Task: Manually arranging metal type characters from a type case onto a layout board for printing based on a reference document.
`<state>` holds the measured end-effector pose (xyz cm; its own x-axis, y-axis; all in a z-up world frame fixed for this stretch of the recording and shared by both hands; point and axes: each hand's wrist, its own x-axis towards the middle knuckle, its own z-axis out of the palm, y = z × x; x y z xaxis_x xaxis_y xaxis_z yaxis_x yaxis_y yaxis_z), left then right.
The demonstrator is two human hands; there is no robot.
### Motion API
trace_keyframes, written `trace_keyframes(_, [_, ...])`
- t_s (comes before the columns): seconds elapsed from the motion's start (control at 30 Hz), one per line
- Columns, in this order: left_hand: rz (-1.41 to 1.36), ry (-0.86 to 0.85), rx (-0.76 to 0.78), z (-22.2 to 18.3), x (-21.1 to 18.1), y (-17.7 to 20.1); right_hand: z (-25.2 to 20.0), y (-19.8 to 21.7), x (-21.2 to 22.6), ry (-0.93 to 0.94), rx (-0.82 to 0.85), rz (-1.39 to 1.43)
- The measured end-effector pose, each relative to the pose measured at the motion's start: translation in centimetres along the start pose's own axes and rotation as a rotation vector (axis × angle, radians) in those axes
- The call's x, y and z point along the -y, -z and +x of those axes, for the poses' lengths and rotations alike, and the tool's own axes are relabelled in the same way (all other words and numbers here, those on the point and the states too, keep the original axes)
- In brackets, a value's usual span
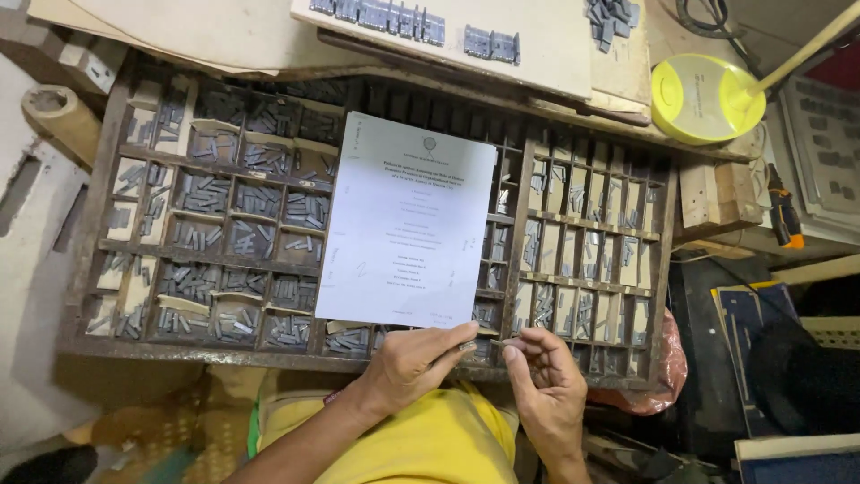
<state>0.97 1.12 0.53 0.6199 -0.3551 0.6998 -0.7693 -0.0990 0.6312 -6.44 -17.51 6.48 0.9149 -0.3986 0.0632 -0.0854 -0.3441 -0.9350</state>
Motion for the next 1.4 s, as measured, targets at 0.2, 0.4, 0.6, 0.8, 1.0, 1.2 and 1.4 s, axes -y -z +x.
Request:
trace_keyframes(0.2, [-0.017,-0.039,0.053,0.3,-0.2,-0.1,-0.4,-0.2,0.7,0.044,0.053,-0.061])
trace_keyframes(0.4, [-0.086,-0.082,0.095,1.1,-0.6,0.7,-0.4,-0.4,1.5,-0.006,0.088,-0.067])
trace_keyframes(0.6, [-0.145,-0.014,0.157,0.3,-0.5,0.9,0.6,0.1,1.6,-0.217,0.258,-0.110])
trace_keyframes(0.8, [-0.210,0.104,0.141,-1.4,0.5,0.5,7.4,3.7,-4.0,0.223,0.156,-0.326])
trace_keyframes(1.0, [-0.217,0.215,0.050,-1.8,1.1,0.3,15.1,5.2,-8.0,0.406,0.060,-0.900])
trace_keyframes(1.2, [-0.268,0.261,0.046,-1.7,0.6,0.3,16.6,4.0,-5.5,0.173,0.110,-1.094])
trace_keyframes(1.4, [-0.232,0.223,0.072,-0.8,0.1,1.1,17.8,3.9,-9.2,0.240,0.185,-1.115])
